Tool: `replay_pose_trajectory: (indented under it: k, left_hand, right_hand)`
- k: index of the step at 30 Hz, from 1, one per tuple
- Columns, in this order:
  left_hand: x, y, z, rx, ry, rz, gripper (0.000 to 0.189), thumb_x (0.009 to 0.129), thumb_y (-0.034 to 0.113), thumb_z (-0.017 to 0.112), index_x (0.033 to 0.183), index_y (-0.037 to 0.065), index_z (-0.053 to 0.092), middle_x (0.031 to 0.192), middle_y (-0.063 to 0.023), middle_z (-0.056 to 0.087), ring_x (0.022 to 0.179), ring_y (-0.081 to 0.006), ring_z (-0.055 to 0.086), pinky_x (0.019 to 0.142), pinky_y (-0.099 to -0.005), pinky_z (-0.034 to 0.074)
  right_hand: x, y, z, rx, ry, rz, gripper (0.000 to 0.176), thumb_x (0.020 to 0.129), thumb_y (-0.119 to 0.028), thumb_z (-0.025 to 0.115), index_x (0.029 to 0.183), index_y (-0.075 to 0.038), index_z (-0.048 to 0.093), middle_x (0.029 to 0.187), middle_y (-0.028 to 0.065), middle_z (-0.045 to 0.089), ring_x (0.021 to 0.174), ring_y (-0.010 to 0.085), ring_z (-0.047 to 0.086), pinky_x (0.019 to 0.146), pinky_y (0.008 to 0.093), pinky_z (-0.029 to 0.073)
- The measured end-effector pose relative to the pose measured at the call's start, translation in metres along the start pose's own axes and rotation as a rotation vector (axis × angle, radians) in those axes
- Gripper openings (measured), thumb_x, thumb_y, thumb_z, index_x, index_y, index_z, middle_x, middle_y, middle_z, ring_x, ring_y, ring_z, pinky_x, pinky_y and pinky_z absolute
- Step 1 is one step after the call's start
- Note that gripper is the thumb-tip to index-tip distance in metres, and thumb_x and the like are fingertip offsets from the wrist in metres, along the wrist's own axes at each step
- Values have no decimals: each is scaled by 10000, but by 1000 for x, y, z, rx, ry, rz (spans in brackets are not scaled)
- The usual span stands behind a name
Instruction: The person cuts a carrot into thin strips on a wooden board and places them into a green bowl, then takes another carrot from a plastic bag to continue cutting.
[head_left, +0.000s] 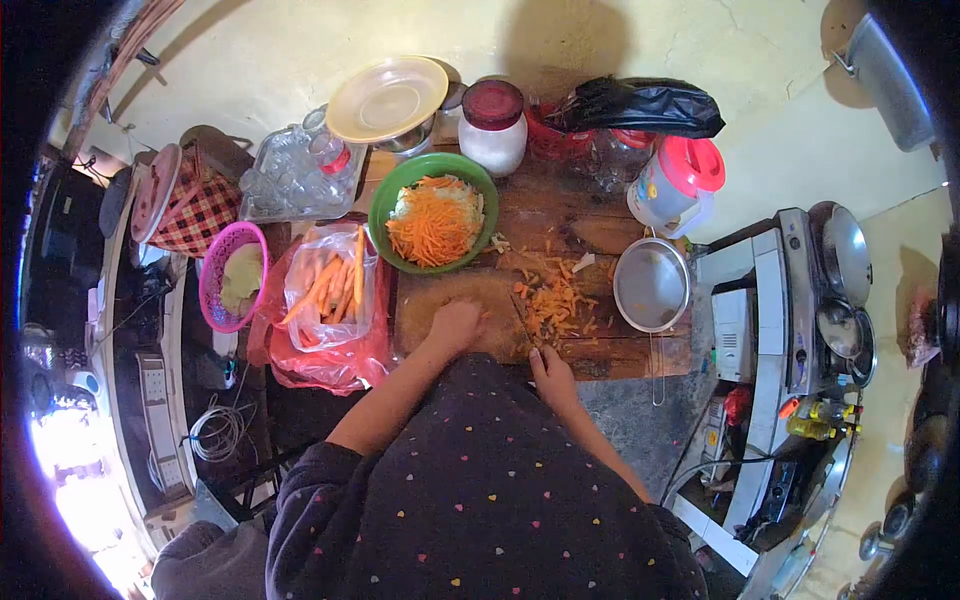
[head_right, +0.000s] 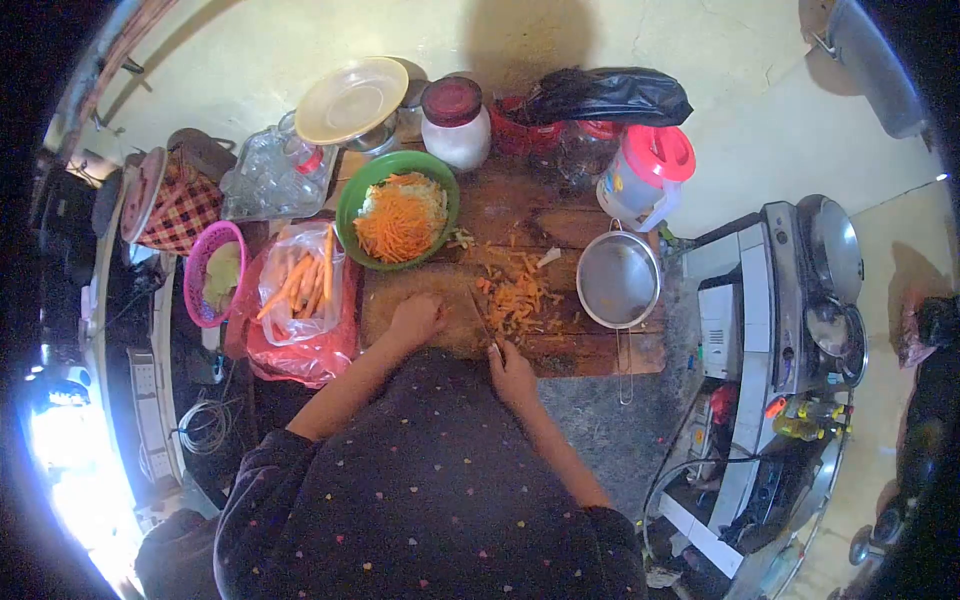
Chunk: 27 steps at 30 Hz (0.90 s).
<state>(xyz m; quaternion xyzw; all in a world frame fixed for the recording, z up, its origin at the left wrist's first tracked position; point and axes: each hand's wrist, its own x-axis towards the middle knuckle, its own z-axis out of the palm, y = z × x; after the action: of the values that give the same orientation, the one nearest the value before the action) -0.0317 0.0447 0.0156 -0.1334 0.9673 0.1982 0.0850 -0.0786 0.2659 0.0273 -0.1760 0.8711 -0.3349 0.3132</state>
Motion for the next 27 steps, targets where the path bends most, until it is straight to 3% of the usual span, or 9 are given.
replay_pose_trajectory:
  k: [4,7,10,13,15,20,23,25,27]
  left_hand:
    - [3,-2,7,84,-10,80,234,739,232,567,839,22,585,808,-160,594,759,-333,597,668,-424,492]
    - [-2,-8,6,29,143,149,219,725,240,585,822,45,582,789,-151,587,741,-328,595,659,-416,490]
    - [-10,-8,-24,-83,24,10,194,729,241,595,813,67,581,807,-145,583,757,-316,592,653,-416,483]
    - [4,-22,-60,-325,246,56,180,746,231,596,844,82,575,842,-142,593,790,-306,589,655,-422,474]
    - [24,-23,-98,-348,380,-69,173,745,205,594,854,73,568,844,-140,591,812,-306,584,673,-427,471]
    - [44,-49,-119,-42,702,65,177,753,190,566,860,50,583,843,-142,594,806,-331,582,699,-417,479]
    - [16,-40,-79,-189,249,141,216,749,193,559,899,39,576,853,-148,593,809,-340,585,700,-425,481]
    - [-11,-30,-46,64,-7,129,227,721,192,569,878,30,577,846,-151,584,813,-328,592,682,-431,487]
    - [-21,-31,-22,19,17,92,204,720,188,564,846,29,585,859,-156,584,814,-317,597,669,-426,495]
  right_hand:
    - [-2,-14,4,37,51,-60,378,894,-362,428,1076,-41,512,885,259,592,861,427,560,733,482,432]
    - [0,-17,14,12,57,-59,363,894,-353,430,1050,-36,519,874,257,594,856,426,562,732,479,433]
    - [-2,-22,23,33,103,-78,357,896,-346,428,1037,-32,521,861,257,594,847,427,563,730,477,433]
    - [-6,-26,30,48,137,-46,354,897,-347,428,1016,-26,519,849,262,590,839,431,562,726,480,433]
    - [-9,-30,33,25,151,-24,363,902,-355,424,981,-13,517,817,248,586,797,418,565,692,462,431]
    - [-13,-28,48,20,228,-79,373,912,-354,418,896,8,507,724,199,576,684,365,571,595,423,414]
    - [-12,-11,60,26,320,-52,365,913,-344,419,856,9,490,708,192,570,675,364,568,578,420,406]
    - [-20,-29,47,63,223,28,388,905,-373,404,956,-2,504,797,248,576,775,428,553,654,476,410]
    - [-22,-32,44,57,229,33,384,904,-372,407,958,-4,504,793,251,571,773,428,550,656,473,412]
